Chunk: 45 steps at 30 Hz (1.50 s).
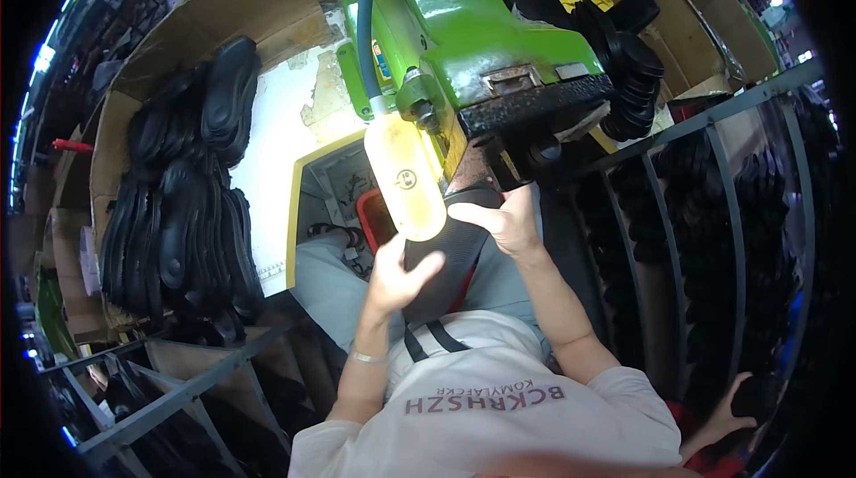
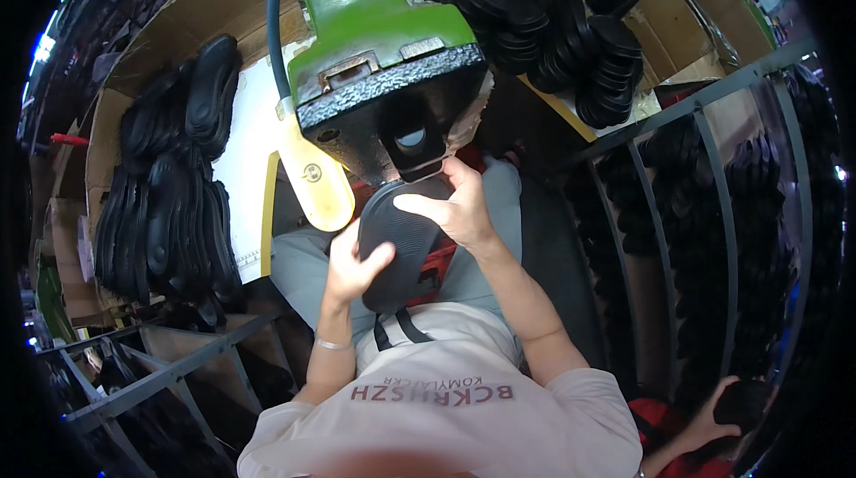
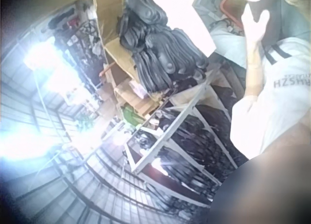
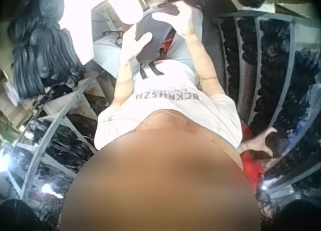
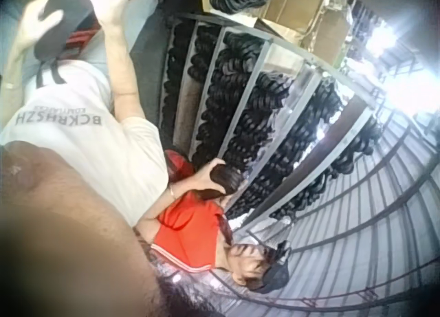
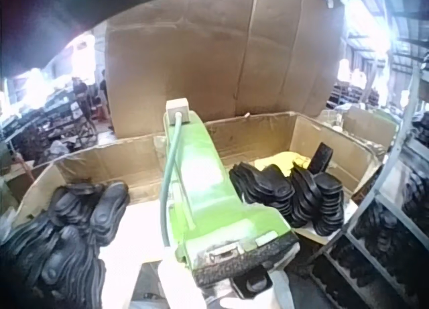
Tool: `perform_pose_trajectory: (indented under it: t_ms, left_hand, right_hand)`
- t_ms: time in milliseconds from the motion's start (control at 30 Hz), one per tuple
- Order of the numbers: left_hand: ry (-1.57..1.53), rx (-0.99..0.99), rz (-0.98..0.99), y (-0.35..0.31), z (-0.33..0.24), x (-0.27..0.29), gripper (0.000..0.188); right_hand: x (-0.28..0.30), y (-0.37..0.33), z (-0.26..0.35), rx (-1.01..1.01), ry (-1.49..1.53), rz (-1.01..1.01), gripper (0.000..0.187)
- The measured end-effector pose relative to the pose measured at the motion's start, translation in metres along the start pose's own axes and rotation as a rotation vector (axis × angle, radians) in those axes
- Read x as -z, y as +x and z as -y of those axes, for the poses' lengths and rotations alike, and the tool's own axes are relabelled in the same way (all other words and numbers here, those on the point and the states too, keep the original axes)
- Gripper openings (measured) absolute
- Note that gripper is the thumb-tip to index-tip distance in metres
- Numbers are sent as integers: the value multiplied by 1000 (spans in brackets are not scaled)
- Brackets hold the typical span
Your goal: The recorder uses a grinding or buffing machine to smooth the edges and surfaces of black shoe soles.
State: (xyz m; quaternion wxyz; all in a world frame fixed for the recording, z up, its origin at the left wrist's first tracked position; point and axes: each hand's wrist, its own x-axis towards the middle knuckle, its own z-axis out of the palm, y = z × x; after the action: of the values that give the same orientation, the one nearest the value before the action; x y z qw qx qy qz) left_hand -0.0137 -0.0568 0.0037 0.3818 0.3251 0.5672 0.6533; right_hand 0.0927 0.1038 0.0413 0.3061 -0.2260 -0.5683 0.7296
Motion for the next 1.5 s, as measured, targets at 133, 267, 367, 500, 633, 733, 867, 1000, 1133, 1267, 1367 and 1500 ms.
perform_pose_trajectory:
  t_ms: [133,267,367,500,633,733,867,1000,1133,1267,1367,1500]
  left_hand:
    - [151,-94,-70,43,-5,-26,13]
    - [172,-170,-236,33,3,-42,15]
    - [68,-130,-264,18,7,-45,23]
    - [-245,-59,-198,12,2,-55,26]
    - [-230,-75,-161,19,-6,-64,26]
    - [-307,-39,-163,27,-8,-57,23]
    - [83,-104,-154,38,-16,-22,26]
    - [-4,-141,-89,41,-33,19,27]
    - [100,-140,-180,32,-44,53,30]
    - [111,-129,-354,18,-38,50,30]
    - [117,-221,-367,16,-25,10,28]
    - [372,-417,-330,41,-10,-45,47]
  right_hand:
    - [10,-29,-14,41,-142,-160,35]
    - [37,-100,-34,-457,-228,291,50]
    - [67,-142,-40,-547,48,80,29]
    - [105,-143,-14,-244,156,-311,26]
    - [119,-97,23,-90,13,-423,16]
    - [114,-51,39,17,-52,-457,16]
    - [101,1,42,29,-106,-259,13]
    - [80,13,36,-152,-76,-70,14]
    - [43,3,9,96,0,-76,26]
    - [48,-4,-5,215,-186,-32,30]
    - [82,-8,-1,181,-164,-188,34]
    - [126,-19,22,241,-113,-377,29]
